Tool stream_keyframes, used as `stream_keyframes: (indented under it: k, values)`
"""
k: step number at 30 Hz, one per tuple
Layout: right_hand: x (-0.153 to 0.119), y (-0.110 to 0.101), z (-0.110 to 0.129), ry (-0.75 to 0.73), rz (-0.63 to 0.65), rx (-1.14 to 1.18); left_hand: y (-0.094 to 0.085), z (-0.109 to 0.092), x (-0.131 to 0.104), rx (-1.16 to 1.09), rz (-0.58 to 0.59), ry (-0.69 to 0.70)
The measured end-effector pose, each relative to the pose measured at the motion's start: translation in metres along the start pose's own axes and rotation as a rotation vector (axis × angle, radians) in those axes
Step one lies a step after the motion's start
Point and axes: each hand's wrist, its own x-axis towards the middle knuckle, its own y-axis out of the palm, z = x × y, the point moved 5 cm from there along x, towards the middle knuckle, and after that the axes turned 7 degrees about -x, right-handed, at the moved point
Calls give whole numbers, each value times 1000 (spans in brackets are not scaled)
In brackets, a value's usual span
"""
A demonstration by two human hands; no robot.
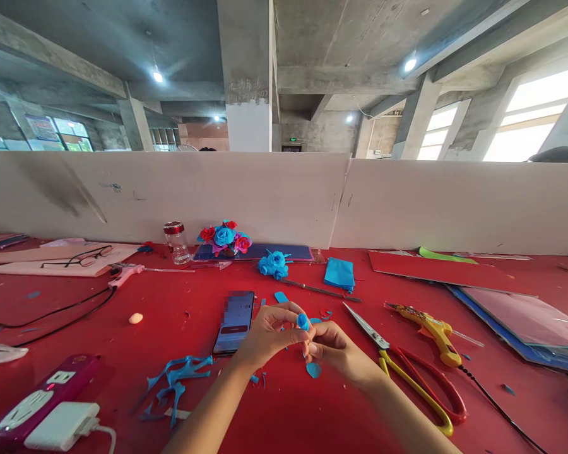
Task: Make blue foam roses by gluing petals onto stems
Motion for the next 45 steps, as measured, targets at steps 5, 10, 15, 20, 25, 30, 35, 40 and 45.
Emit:
stream_keyframes:
  k: [5, 10, 15, 20, 25, 30, 35, 40, 45]
  values:
    - [0, 2, 2, 9, 23, 8, 3, 1, -1, -109, 67, -17]
    - [0, 4, 4, 15, 42, 5, 2, -2, -3, -100, 98, -1]
    - [0, 3, 3, 43, 47, -28, 2, -6, -3, -90, 99, 30]
    - [0, 3, -1, 40, 47, 5, 1, -2, -2, -75, 74, 4]
    - [-1, 5, -3, 42, 71, 56, 0, -2, -1, -91, 50, -17]
    - [-2, 9, 0, 59, 123, 40, 3, -3, -1, -101, 64, -26]
    - [2, 6, 1, 9, 61, 34, -4, -3, 1, -1, -70, 11]
    - [5, 0, 0, -20, -49, -37, -14, 0, 4, 57, -186, 11]
    - [4, -1, -1, -20, -40, -31, -13, 1, 5, 17, -136, 15]
